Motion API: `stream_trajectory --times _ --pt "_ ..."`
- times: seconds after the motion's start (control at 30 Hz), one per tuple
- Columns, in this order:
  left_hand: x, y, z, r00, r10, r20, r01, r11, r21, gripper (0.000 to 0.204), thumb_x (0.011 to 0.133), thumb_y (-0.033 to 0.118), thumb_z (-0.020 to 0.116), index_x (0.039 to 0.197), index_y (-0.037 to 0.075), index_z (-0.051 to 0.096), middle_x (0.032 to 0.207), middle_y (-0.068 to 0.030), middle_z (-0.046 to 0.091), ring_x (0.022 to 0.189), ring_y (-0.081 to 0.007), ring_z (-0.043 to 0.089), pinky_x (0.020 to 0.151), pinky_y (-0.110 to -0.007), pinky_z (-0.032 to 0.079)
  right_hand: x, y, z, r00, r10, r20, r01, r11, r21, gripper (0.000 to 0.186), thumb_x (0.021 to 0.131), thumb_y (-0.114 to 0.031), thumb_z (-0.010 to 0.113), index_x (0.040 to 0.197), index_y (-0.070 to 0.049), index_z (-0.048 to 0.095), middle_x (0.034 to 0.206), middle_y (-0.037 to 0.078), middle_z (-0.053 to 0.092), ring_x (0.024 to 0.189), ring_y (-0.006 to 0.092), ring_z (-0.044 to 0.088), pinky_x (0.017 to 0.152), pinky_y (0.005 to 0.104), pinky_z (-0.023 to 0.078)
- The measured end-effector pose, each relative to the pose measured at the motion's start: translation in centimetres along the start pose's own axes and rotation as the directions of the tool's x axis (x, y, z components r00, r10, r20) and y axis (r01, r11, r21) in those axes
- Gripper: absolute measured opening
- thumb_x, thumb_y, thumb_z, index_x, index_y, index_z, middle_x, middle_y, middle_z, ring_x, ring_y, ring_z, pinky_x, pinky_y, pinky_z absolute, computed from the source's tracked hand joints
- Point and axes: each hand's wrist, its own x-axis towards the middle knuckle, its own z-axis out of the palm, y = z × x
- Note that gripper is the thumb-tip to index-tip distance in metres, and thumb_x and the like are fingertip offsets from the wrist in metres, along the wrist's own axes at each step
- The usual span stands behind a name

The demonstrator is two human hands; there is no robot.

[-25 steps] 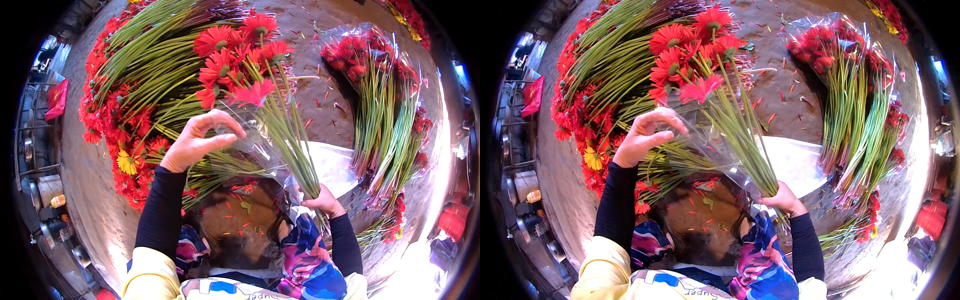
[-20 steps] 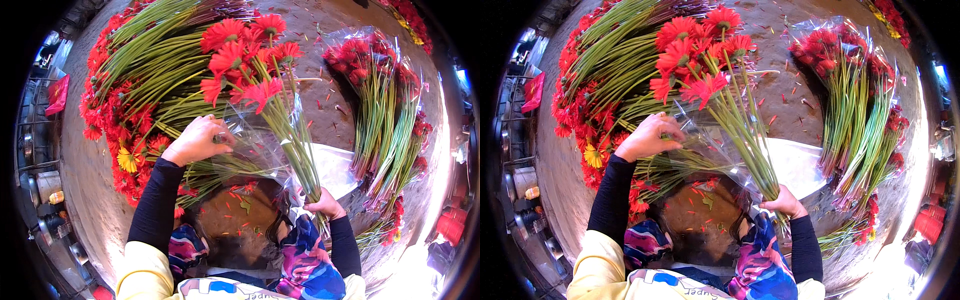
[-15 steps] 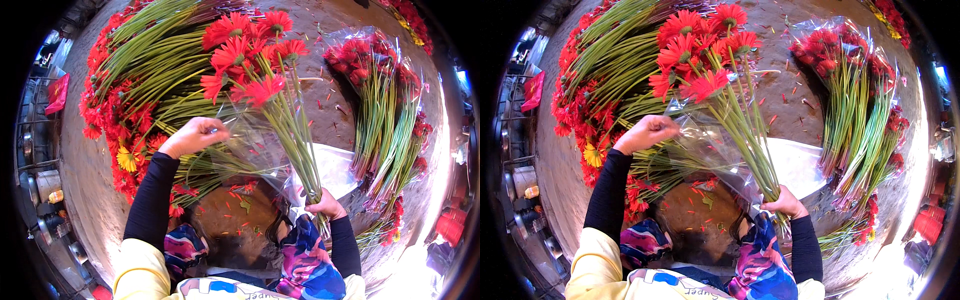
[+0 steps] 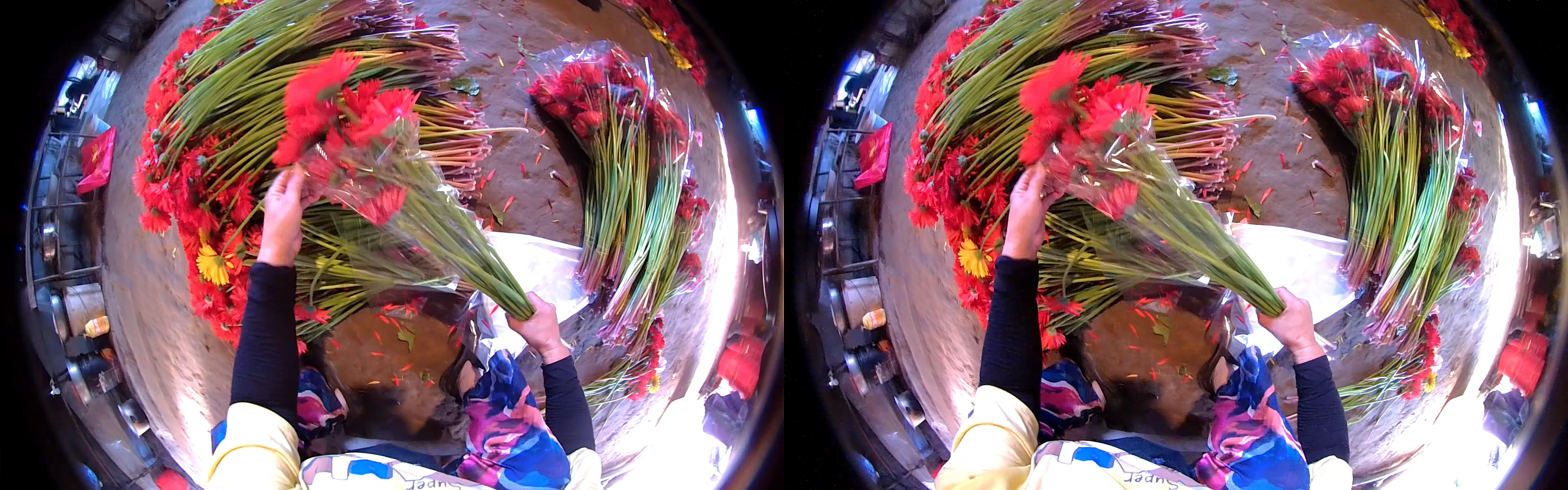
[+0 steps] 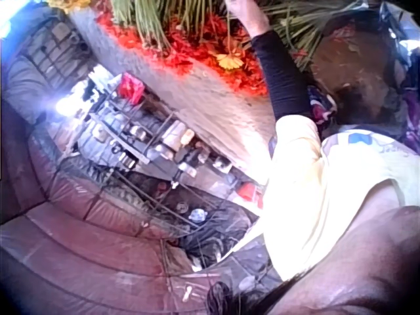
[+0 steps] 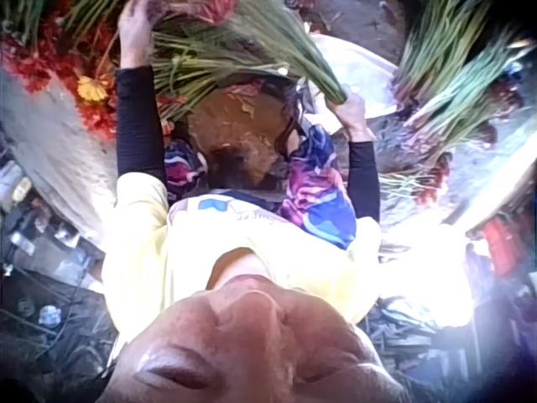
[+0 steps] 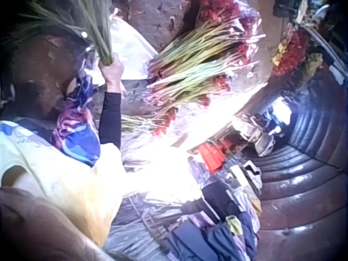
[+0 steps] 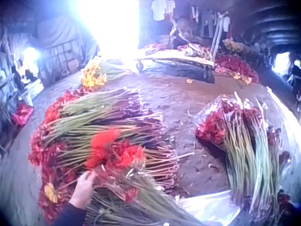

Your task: The person gathers flowers, slides them into clear plastic sleeves, and secures the base of the stems with tape.

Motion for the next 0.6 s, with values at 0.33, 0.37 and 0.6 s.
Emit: stream_trajectory --times 0.33,0.37,0.6 --pt "-4.4 3.6 4.7 0.858 0.458 0.233 -0.507 0.678 0.532 0.035 0.074 0.019 0.075 0.102 0.003 0.061 0.085 -0.0102 0.066 0.08 -0.0164 0.062 0.073 -0.029 0.047 -0.5 1.9 0.4 0.921 -0.189 -0.339 0.102 0.96 -0.259 0.024 0.069 -0.014 0.071 0.091 -0.013 0.06 0.081 0.009 0.064 0.071 0.0301 0.065 0.06 0.0363 0.052" --pt "-4.7 4.1 4.6 0.881 0.353 0.316 -0.472 0.707 0.526 0.039 0.075 0.013 0.075 0.109 0.005 0.058 0.09 -0.0095 0.066 0.084 -0.0149 0.062 0.075 -0.028 0.048 -0.4 1.8 0.3 0.911 -0.219 -0.35 0.129 0.956 -0.263 0.024 0.07 -0.011 0.07 0.092 -0.013 0.059 0.082 0.008 0.063 0.071 0.0299 0.064 0.06 0.0359 0.051" --pt "-7.7 5.8 6.9 0.938 0.111 0.33 -0.111 0.994 -0.02 0.069 0.08 -0.004 0.068 0.138 0.007 0.031 0.095 -0.0072 0.064 0.089 -0.0125 0.062 0.082 -0.026 0.049 0.4 1.6 -0.1 0.872 -0.301 -0.385 0.175 0.928 -0.328 0.025 0.07 -0.01 0.069 0.092 -0.013 0.058 0.076 0.008 0.059 0.067 0.03 0.061 0.057 0.0375 0.048"
